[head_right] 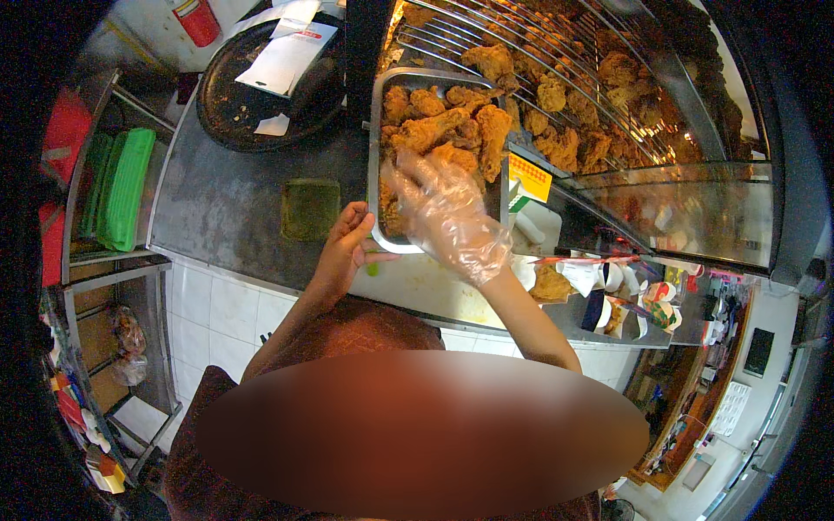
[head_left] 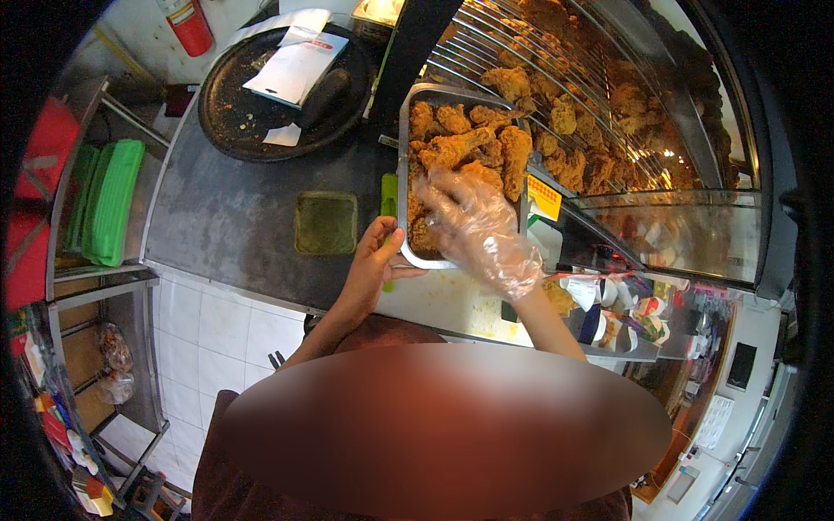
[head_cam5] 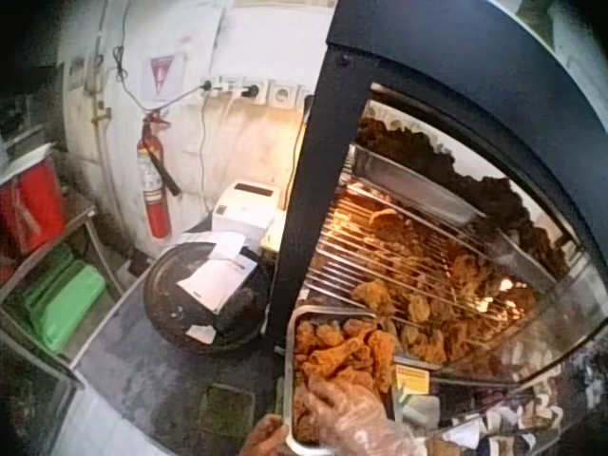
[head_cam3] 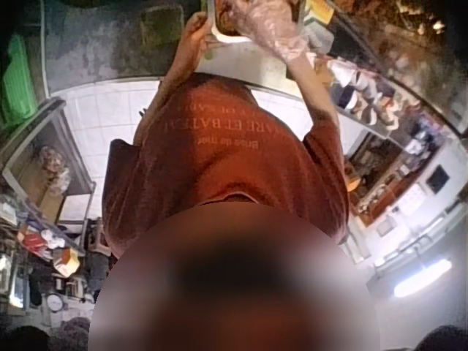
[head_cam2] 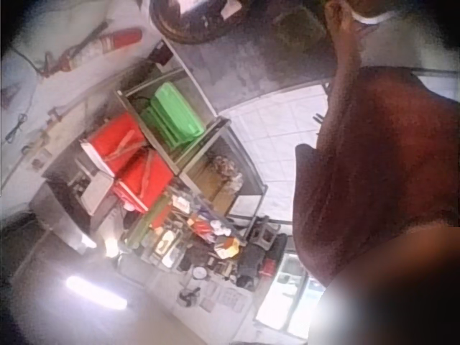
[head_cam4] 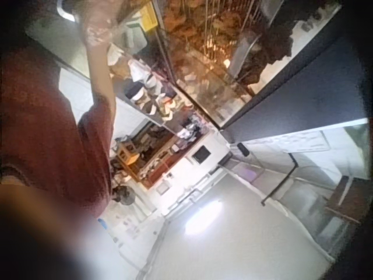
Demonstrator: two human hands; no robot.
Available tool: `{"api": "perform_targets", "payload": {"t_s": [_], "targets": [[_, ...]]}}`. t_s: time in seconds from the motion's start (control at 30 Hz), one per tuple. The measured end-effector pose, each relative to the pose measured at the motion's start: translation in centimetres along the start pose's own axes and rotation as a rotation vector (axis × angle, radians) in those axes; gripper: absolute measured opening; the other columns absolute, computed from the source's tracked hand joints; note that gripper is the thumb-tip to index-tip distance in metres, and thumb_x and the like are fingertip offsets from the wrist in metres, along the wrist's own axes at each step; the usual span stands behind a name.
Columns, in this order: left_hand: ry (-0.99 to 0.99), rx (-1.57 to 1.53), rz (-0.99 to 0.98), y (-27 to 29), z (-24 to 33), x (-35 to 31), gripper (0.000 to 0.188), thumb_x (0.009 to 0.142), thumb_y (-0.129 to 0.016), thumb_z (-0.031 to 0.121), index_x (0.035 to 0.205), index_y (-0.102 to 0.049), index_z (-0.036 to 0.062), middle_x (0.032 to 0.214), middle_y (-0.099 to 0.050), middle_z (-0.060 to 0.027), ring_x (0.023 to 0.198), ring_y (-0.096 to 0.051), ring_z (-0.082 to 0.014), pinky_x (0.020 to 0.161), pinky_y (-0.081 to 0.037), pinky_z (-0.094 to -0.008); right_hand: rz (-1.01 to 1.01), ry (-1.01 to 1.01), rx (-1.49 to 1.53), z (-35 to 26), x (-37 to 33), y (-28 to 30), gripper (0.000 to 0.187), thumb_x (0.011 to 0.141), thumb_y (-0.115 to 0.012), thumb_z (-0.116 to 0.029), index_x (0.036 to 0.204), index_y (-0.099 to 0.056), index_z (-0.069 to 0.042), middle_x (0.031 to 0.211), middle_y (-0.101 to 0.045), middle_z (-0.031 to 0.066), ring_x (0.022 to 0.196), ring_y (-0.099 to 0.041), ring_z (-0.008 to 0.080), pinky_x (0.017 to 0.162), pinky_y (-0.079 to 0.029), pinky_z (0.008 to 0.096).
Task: The person assembles takeout orders by placing rice and fried chicken into paper containers, adding sauce, and closing the boxes. They also handle receipts and place items into branded packaging.
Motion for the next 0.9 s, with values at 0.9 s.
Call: {"api": "perform_targets", "payload": {"t_s": [0.9], "targets": [[0.041,0.043,0.035,0.0,0.9,0.1,0.024,0.093,-0.051,0.015,0.114,-0.043,0.0084,0.111,-0.051,-0.0081,0.098,-0.058,-0.0227,0.076,-0.057,-0.0451,-0.006,-1.128,0.579,9.4,-15.8,-3.9,0.047,0.087,-0.058,-0.042,0.108,-0.059,0.000,0.096,-0.063,0.0186,0.088,-0.061,0.0302,0.082,-0.049,0.0377]]}}
Point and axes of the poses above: each hand's wrist, its own x-axis towards the middle knuckle, its own y-axis out of the back of the hand, z = x × y, the point moved 8 cm from there along x, towards the middle knuckle
